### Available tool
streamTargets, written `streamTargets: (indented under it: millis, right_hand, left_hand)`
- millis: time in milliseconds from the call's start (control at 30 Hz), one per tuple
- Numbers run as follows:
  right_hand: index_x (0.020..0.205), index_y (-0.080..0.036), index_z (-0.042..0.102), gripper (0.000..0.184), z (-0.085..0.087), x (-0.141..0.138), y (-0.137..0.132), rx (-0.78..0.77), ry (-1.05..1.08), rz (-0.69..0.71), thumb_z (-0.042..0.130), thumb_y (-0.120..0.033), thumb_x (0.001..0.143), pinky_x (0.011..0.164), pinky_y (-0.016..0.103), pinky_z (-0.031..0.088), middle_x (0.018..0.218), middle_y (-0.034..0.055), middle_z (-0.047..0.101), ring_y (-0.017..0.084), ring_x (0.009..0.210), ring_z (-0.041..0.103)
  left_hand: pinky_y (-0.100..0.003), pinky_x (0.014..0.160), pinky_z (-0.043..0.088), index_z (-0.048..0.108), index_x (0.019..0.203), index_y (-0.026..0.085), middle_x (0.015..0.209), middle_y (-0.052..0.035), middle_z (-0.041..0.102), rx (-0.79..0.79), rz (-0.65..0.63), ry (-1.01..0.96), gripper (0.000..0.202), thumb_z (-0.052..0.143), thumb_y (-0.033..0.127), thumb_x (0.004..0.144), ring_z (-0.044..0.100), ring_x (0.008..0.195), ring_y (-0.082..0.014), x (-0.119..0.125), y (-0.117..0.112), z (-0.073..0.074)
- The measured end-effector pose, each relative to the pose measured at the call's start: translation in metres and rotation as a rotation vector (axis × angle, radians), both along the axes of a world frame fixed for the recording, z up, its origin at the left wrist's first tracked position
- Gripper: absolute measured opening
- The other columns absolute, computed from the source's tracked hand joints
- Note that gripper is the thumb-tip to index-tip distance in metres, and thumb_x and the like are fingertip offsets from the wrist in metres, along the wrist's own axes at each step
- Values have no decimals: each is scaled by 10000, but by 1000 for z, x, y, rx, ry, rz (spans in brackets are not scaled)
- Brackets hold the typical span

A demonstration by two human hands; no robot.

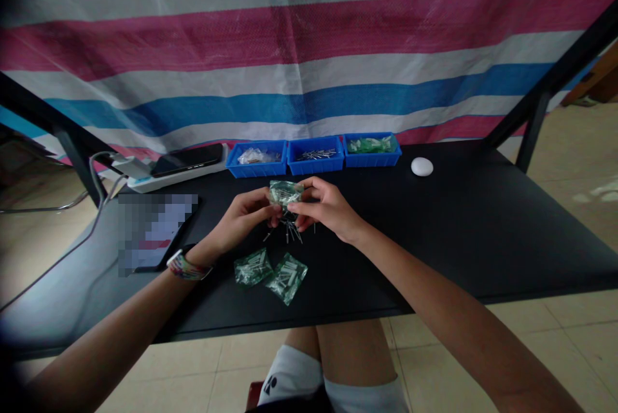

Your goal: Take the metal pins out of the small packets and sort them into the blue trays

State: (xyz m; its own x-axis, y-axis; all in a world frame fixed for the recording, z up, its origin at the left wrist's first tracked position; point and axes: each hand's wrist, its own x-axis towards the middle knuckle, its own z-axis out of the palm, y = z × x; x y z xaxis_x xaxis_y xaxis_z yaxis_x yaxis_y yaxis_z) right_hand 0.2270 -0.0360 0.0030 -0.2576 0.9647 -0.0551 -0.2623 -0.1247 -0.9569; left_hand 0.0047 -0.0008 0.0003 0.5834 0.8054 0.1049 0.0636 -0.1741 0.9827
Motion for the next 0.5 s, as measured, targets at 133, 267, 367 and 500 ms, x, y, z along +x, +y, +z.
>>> streamTargets:
  millis: [133, 267, 367, 500]
  right_hand:
    - [902, -173, 668, 415, -5, -3, 0, 84, -43, -3, 957, -398, 706, 530, 265, 604, 778, -22, 704, 118, 566, 670]
    - [867, -174, 682, 383, -7, -4, 1, 135, -62, -43, 957, -384, 704, 536, 260, 580, 738, -26, 684, 114, 556, 648]
    - [888, -184, 698, 367, -6, -3, 1, 194, -119, -92, 958, -369, 707, 551, 271, 573, 749, -21, 689, 125, 568, 652]
    - [906, -196, 727, 228, -5, -1, -1, 340, -215, -163, 883, -331, 807, 564, 278, 549, 759, -9, 686, 141, 601, 662]
  left_hand:
    - [-254, 633, 507, 699, 884, 141, 740, -12, 672, -16, -17, 3, 319, 788, 446, 913, 615, 654, -141, 0, 0, 1]
    - [-269, 641, 503, 713, 811, 139, 720, -37, 688, -4, -14, 37, 417, 697, 525, 967, 629, 656, -157, -1, 0, 2]
    - [-275, 652, 490, 707, 688, 142, 641, -51, 675, 7, -11, 56, 573, 562, 574, 1034, 614, 607, -150, -3, 1, 1]
    - [-281, 624, 483, 705, 607, 145, 537, -58, 631, -65, -21, 58, 722, 445, 638, 1065, 594, 524, -145, -5, 1, -1]
